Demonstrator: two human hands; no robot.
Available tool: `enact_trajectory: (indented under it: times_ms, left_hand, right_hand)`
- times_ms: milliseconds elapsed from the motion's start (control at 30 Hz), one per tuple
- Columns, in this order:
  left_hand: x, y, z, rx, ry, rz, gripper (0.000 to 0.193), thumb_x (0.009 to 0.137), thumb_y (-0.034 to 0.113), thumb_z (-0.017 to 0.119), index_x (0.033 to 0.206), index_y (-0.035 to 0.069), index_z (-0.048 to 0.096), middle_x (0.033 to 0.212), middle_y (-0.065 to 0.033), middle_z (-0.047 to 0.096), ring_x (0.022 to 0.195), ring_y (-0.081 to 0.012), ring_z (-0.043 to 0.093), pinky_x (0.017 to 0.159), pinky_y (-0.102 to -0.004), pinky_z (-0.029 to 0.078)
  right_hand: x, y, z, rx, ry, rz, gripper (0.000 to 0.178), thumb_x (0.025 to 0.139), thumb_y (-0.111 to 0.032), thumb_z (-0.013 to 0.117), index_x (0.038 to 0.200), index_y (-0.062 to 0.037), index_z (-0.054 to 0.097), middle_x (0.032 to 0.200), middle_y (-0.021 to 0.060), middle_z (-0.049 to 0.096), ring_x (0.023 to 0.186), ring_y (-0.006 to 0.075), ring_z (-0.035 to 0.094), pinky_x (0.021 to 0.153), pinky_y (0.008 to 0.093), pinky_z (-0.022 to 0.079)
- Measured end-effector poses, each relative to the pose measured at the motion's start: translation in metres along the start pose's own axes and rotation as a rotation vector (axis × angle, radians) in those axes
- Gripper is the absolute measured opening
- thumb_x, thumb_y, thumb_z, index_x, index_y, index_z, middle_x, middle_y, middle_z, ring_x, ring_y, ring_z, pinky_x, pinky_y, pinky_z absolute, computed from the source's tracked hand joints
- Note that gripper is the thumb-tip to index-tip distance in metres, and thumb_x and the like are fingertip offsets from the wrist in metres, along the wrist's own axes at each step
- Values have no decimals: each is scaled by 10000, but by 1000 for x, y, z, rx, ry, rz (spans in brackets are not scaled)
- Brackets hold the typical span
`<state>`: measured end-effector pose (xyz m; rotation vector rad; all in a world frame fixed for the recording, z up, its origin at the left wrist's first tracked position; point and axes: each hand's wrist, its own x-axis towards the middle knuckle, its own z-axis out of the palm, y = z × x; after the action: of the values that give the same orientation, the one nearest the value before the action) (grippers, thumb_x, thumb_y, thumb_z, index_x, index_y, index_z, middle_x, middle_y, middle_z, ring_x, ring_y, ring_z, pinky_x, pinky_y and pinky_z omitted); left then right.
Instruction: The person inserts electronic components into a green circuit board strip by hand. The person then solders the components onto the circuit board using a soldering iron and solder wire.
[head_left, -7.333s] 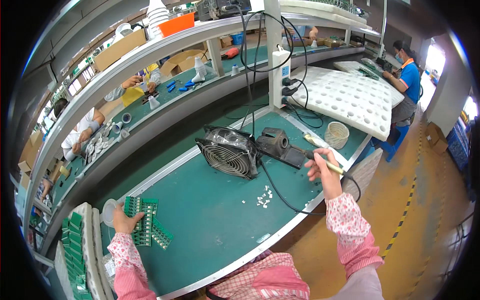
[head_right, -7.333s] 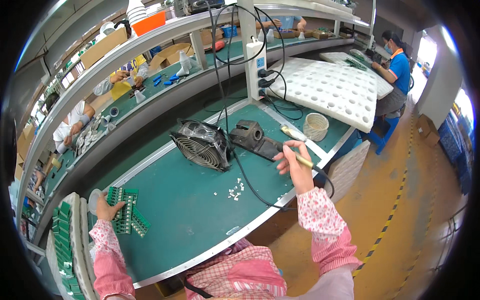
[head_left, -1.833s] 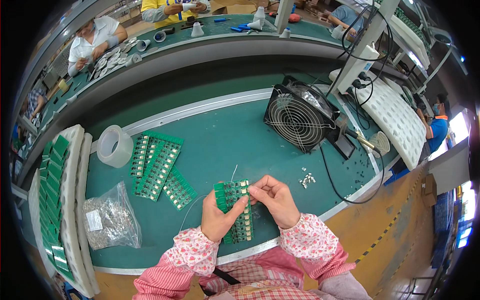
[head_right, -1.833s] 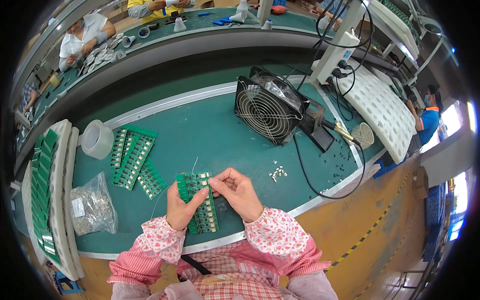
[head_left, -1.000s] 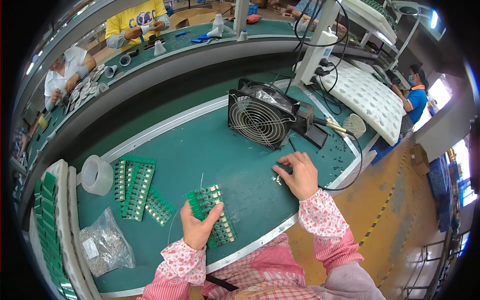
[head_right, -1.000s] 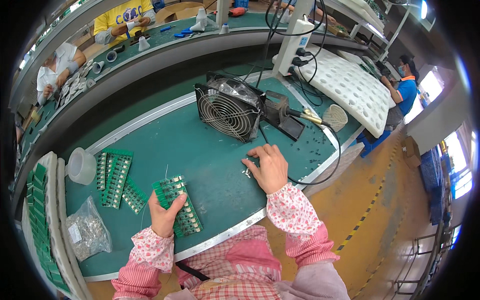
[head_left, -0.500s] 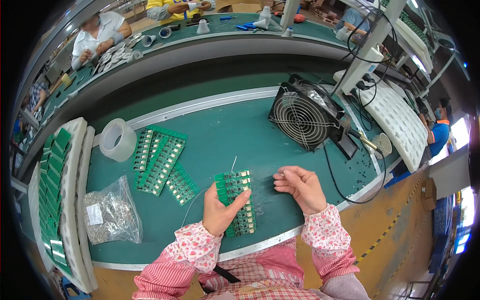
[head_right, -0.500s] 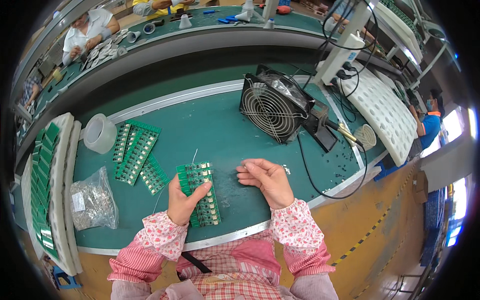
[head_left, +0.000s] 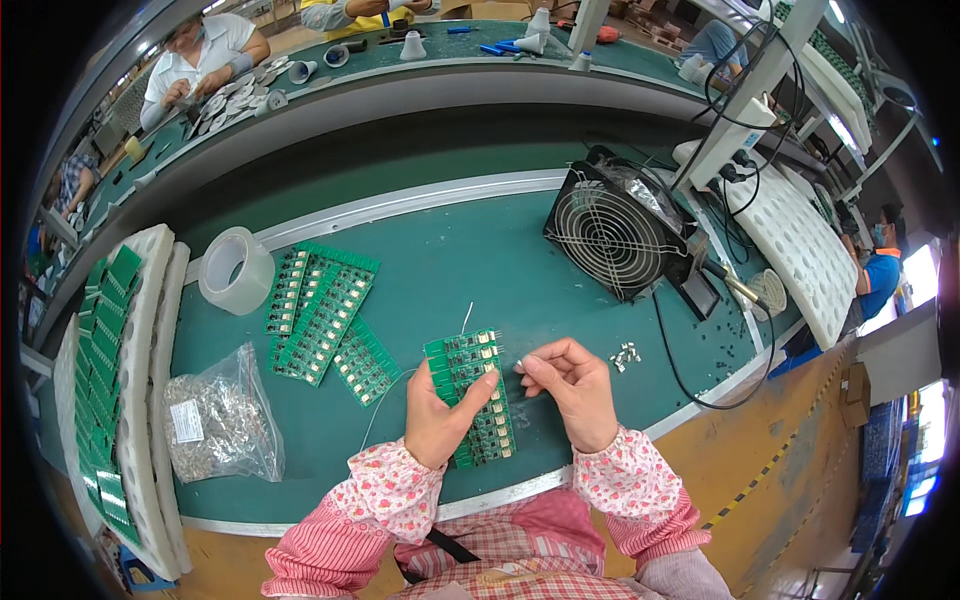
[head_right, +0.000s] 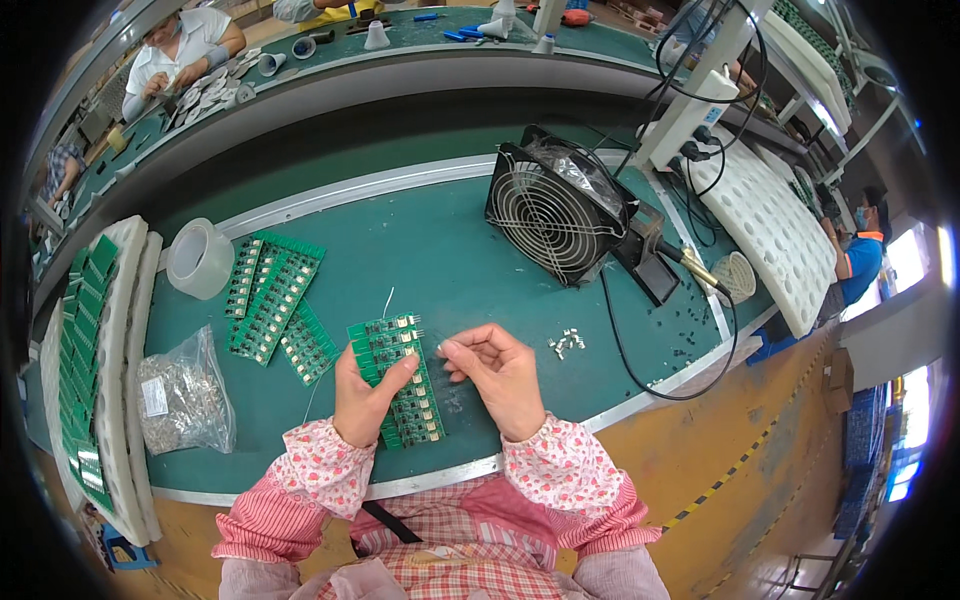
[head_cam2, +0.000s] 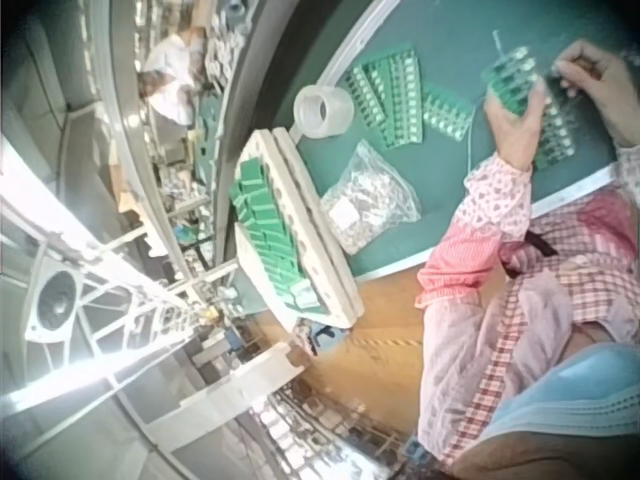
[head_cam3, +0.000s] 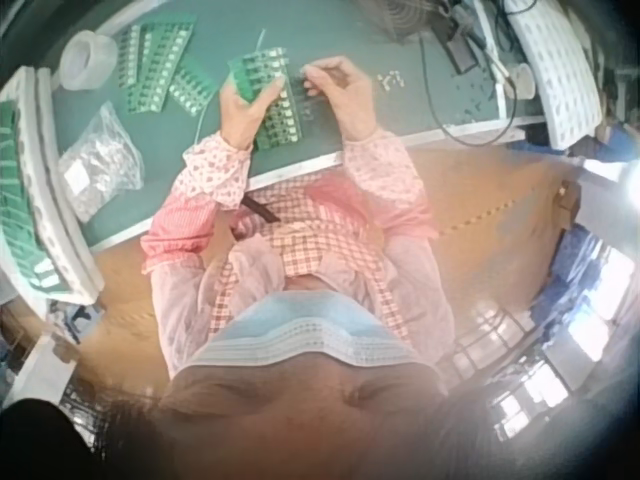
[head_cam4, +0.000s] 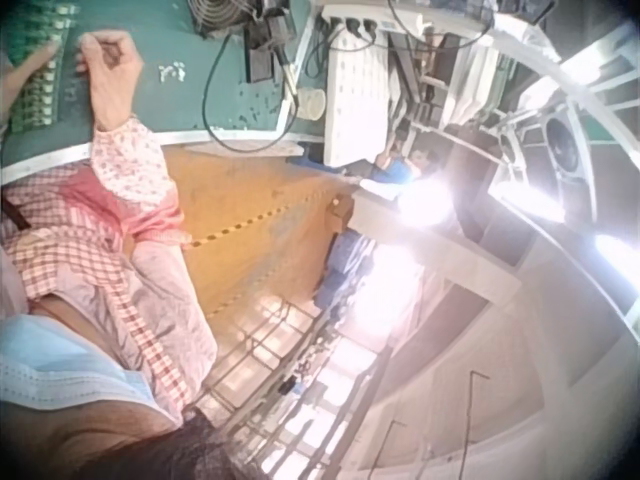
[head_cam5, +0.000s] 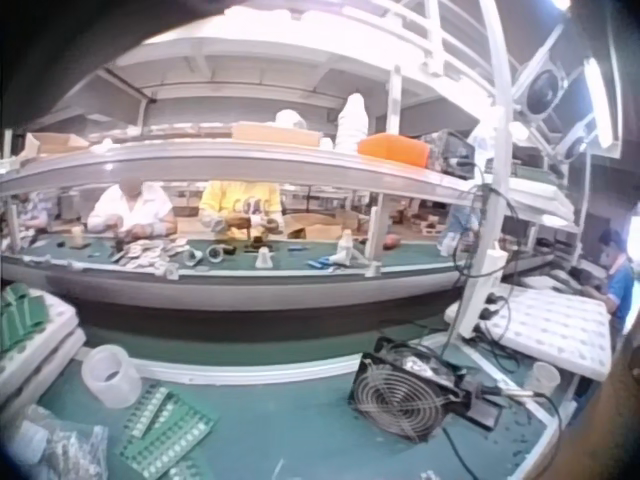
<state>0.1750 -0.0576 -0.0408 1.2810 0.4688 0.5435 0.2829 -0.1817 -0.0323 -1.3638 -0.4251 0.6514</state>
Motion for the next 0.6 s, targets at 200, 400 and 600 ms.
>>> enact_trajectory:
  times_ms: [200,400,600]
  left_hand:
    - [0,0,3,8,10,24,199,812,41,658,986,-7,574,866,-42,648,747,-82,600,656,-243,491]
    - [-3,4,6,67,22,45,229,811,50,658,1008,-10,558,887,-51,643,772,-90,600,677,-245,490]
    - [-7,1,3,170,51,128,255,792,37,673,1008,-14,547,857,-49,641,750,-83,595,659,-243,487]
  right_hand:
    - [-1,1,15,166,-74,133,131,888,-160,610,899,-32,583,826,-18,574,735,62,509,692,207,427]
    - [-5,11,25,187,-13,74,144,903,-168,593,927,-31,553,827,-14,565,748,52,507,702,200,420]
    - [-9,23,31,188,-14,28,121,927,-121,549,967,-20,496,878,5,556,800,50,519,724,201,434]
